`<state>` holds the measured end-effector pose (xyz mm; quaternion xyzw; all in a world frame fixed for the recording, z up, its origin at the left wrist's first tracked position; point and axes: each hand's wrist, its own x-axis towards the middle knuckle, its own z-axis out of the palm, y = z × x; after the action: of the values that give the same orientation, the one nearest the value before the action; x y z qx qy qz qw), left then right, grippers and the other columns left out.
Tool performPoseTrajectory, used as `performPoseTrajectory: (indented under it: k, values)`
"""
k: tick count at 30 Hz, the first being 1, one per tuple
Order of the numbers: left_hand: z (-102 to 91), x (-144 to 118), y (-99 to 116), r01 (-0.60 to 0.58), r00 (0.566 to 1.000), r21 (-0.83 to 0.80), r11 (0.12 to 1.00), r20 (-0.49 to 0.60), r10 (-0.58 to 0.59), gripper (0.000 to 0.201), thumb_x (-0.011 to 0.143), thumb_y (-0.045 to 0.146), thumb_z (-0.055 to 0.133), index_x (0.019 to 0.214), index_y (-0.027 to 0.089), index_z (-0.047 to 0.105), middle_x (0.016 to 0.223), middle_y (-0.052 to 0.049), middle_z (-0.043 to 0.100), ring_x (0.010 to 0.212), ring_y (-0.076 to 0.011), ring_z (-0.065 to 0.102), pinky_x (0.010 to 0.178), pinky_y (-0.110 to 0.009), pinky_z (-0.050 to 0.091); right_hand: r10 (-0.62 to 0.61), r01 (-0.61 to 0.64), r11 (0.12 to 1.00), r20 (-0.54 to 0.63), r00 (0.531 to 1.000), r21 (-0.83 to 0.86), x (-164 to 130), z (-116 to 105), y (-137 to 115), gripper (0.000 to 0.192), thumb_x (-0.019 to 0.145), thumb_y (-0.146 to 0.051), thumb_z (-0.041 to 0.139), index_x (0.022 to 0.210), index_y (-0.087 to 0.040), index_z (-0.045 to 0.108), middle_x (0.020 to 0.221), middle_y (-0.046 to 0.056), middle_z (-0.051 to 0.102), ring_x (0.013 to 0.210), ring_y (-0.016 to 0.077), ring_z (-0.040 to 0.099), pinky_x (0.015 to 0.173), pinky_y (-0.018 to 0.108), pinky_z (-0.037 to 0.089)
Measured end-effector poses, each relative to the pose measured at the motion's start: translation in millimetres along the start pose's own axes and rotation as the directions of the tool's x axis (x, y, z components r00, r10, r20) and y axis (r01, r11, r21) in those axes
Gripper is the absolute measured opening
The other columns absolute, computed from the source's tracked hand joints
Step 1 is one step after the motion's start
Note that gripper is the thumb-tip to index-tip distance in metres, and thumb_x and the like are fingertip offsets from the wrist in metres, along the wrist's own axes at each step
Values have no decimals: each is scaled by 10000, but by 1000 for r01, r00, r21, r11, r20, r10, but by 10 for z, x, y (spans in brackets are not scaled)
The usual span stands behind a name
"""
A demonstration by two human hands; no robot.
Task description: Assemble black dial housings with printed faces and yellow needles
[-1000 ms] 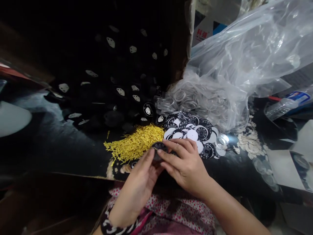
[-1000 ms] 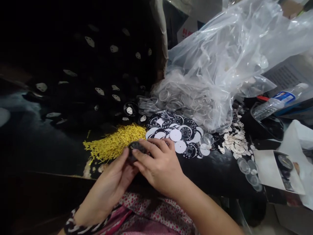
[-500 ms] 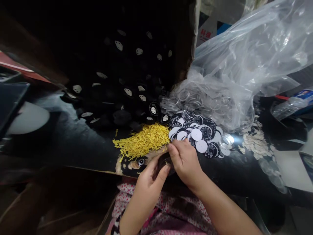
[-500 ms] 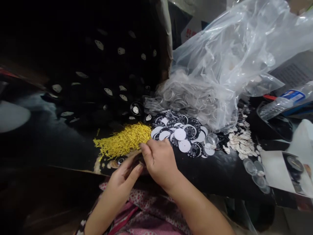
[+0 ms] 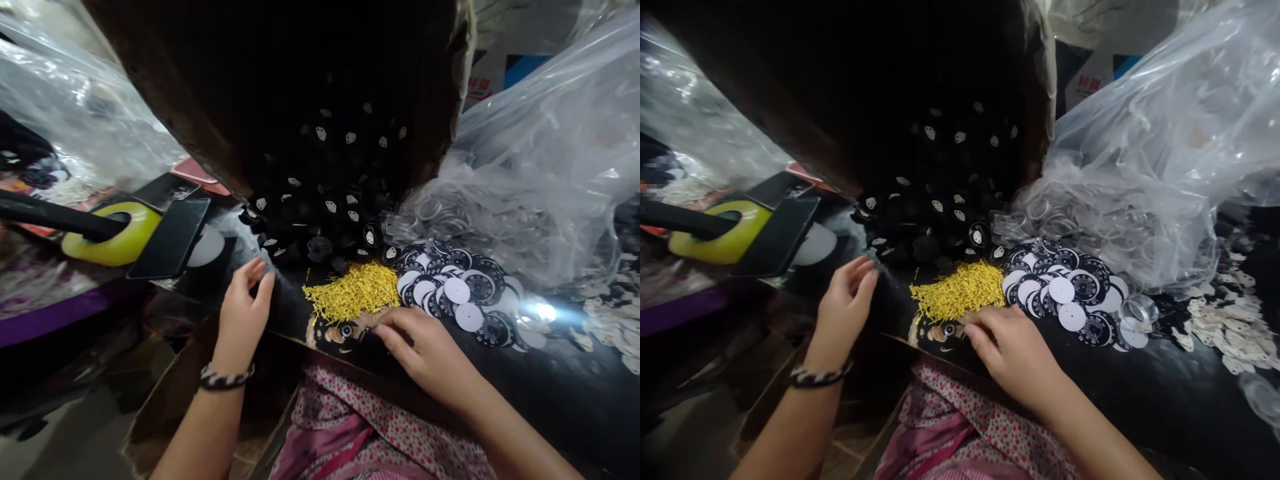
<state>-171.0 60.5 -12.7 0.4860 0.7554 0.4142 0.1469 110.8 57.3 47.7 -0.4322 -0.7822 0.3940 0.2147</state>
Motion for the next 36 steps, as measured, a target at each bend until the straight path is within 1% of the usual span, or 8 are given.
performPoseTrajectory:
  k: [6,10,13,16,22,26,30,36]
  values:
    - [219,464,-128,13,999,-15,1000,-39,-14,543,798,467,679,1238,161,586,1212,-155,642,1170,-316,584,1033,-459,428,56,-56,998,-1,998,-40,-139,-28,83,224,967,-252,497,794,-206,630,759,7,688,696,163,585,724,333,426]
    - [89,59,-24,0,993,-50,999,-118,-6,568,819,462,663,1299,185,537,1301,-140,584,1211,-300,552,1051,-450,421,103,-106,992,44,994,73,-89,27,70,209,966,-280,492,871,-207,663,852,27,706,762,171,605,745,328,432]
    - [80,-482,243,-100,994,-154,983,31,106,639,794,396,709,1370,229,487,1340,-105,579,1246,-275,549,1081,-418,414,205,-229,934,113,972,275,12,82,52,248,957,-378,512,1065,-202,649,881,32,694,790,166,625,732,299,451]
    - [163,-922,514,-25,922,-339,940,355,152,608,819,329,703,1392,309,502,1425,-68,549,1335,-287,484,1127,-439,369,282,-298,888,96,954,350,62,109,34,280,925,-443,552,953,-176,634,771,6,643,713,144,588,669,266,437]
    - [425,-1128,679,710,643,-468,525,736,-213,514,735,374,791,1231,326,664,1357,-37,629,1310,-298,519,1081,-371,437,240,-257,927,97,966,273,-118,-117,121,224,889,-408,632,939,-190,645,789,-10,653,678,121,575,620,234,435]
    - [480,-1169,832,891,447,-392,228,843,-298,527,666,355,847,1164,276,695,1205,-96,715,1038,-299,700,843,-335,594,282,-312,947,-268,921,-75,-242,-491,434,225,901,-346,622,1087,-226,663,993,57,662,918,211,618,846,365,476]
    - [501,-1211,1016,896,443,-418,149,862,-245,568,680,310,847,1215,274,662,1229,-101,704,1058,-269,692,852,-294,585,228,-429,837,-498,837,-339,-240,-735,803,287,805,-244,698,1085,-192,657,1131,128,581,1039,290,572,934,469,435]
    - [582,-1197,1066,875,469,-483,24,835,-288,428,832,443,687,1165,174,692,1260,-147,679,1097,-285,670,886,-344,586,285,-390,914,-500,818,-117,-270,-774,879,157,899,-328,581,846,-202,658,711,2,618,670,170,583,635,288,453]
